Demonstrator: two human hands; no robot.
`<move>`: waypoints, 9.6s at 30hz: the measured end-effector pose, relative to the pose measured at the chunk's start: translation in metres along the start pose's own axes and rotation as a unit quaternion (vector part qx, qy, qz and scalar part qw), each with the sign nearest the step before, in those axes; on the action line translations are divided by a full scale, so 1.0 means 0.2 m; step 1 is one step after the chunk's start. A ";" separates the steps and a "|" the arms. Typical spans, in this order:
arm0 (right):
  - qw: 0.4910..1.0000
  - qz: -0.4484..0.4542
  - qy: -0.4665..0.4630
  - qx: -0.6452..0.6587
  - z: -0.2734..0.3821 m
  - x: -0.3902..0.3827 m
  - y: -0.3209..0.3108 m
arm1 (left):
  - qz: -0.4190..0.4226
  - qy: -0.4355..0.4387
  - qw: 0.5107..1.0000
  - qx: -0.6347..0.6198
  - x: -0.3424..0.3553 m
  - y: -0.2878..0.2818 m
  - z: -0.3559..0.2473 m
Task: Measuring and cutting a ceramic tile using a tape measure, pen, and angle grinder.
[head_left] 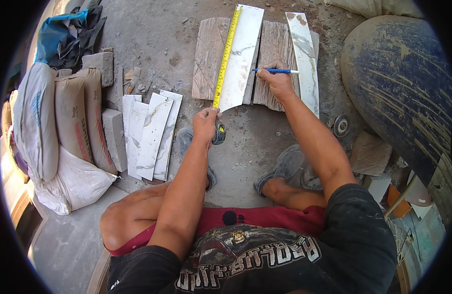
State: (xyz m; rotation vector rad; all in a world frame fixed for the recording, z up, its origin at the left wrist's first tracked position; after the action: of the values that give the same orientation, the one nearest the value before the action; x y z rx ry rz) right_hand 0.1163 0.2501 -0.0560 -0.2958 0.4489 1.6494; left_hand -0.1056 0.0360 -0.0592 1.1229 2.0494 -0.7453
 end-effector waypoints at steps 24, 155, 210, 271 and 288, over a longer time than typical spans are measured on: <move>0.999 0.039 -0.007 -0.032 -0.03 0.03 0.07 | 0.009 -0.025 0.999 -0.033 0.03 0.05 -0.05; 0.736 0.451 -0.153 -0.481 0.04 -0.08 0.95 | -0.175 0.028 0.959 0.220 0.02 -0.02 -0.12; 0.976 0.031 -0.215 0.002 0.90 0.26 0.33 | 0.125 0.248 0.954 -0.113 -0.05 0.16 -0.83; 0.744 0.176 -0.082 -0.640 0.40 -0.51 -0.10 | -0.223 0.276 0.861 0.364 0.17 -0.09 -0.66; 0.756 0.102 -0.160 -0.626 0.11 -0.59 0.44 | -0.185 0.090 0.964 -0.166 0.62 -0.25 -0.64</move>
State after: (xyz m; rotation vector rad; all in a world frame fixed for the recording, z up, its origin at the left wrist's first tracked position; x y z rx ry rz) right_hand 0.0467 0.1482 0.0264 -0.9428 -1.0155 1.9514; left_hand -0.2343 0.1670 -0.0699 0.6442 2.4646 -0.4559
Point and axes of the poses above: each hand's wrist, its own x-axis towards the middle knuckle, its own y-axis out of the palm, z = x × y, the point moved 10 cm from there along x, towards the middle knuckle, and after that the axes turned 4 degrees about -z, right-handed, at the moved point
